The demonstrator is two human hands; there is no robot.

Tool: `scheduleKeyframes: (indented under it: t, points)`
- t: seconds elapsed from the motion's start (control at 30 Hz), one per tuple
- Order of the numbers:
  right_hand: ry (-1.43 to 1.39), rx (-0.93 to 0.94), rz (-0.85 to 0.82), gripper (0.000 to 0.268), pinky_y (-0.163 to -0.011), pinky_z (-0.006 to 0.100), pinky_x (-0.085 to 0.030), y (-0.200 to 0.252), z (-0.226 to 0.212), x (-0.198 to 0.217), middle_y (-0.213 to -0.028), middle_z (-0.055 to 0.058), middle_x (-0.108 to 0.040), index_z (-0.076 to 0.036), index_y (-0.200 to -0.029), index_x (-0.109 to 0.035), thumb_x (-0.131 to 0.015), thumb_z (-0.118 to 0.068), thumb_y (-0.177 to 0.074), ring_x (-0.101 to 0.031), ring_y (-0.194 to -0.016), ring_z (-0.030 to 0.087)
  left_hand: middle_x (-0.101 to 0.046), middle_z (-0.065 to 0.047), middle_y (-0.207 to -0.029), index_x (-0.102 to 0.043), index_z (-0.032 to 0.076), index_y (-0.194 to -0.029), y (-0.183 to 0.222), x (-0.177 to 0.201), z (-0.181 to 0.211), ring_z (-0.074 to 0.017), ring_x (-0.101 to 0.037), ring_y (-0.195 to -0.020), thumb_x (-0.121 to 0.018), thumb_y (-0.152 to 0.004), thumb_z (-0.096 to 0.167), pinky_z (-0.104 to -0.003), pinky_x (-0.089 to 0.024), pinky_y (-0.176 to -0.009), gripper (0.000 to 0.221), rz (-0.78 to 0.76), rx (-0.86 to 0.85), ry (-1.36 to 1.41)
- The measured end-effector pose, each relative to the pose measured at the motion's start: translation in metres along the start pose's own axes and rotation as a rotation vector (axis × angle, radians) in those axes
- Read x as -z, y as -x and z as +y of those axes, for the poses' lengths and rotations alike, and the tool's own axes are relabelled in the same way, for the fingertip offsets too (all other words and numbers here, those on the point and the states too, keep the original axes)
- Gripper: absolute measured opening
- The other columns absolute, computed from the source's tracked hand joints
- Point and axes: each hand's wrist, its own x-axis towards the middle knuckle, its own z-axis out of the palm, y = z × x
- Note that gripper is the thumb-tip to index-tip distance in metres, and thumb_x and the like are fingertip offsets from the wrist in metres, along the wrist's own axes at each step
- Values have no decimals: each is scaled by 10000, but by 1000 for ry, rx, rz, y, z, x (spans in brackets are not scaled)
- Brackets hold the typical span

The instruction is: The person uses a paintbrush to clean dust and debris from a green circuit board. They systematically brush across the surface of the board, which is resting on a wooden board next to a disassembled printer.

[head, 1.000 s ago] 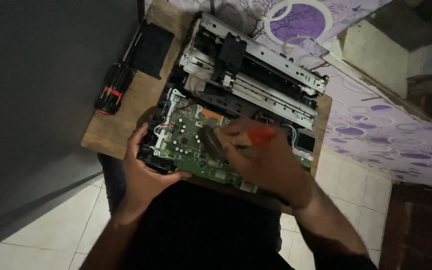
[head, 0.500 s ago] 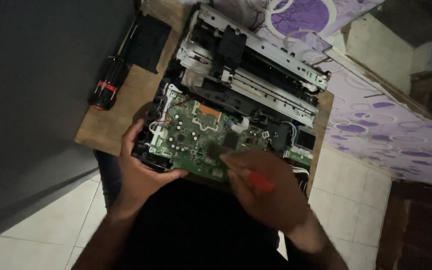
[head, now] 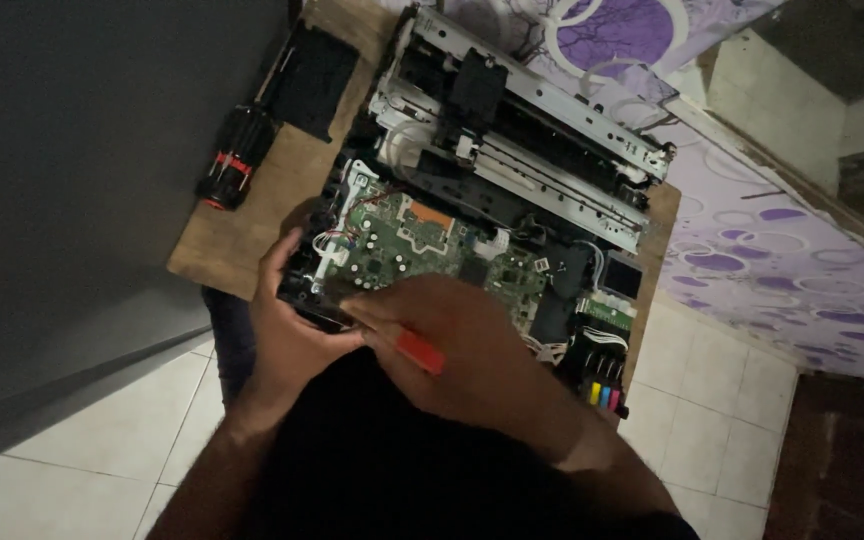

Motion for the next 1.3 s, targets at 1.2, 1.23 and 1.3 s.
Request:
scheduleKeyframes:
  t: [1.2, 1.23, 1.3]
  points:
    - [185, -81, 275, 210, -844, 238, -683, 33, 36, 14, -1100, 199, -742, 34, -1154, -682, -704, 36, -946, -785, -992, 231, -609, -214, -1379, -458, -33, -1419, 0, -1, -7, -346, -604, -1306, -1031, -427, 417, -445, -478, -1139, 1231, -2, -60, -40]
    - [168, -132, 287, 217, -807, 282, -674, 31, 35, 10, -1058, 201, -748, 28, -1120, -689, -729, 27, -907, -785, -959, 262, -612, -237, -1368, -478, -15, -1436, 0, -3, -12, -392, -608, -1281, -1049, -342, 417, -479, -482, -1110, 1307, 27, -29, -6]
    - [151, -188, 300, 226, -769, 326, -665, 29, 32, 3, -1015, 204, -754, 23, -1086, -696, -754, 18, -868, -785, -926, 294, -615, -260, -1358, -498, 3, -1453, 0, -5, -16, -438, -611, -1255, -1066, -257, 417, -513, -486, -1081, 1387, 52, 4, 29]
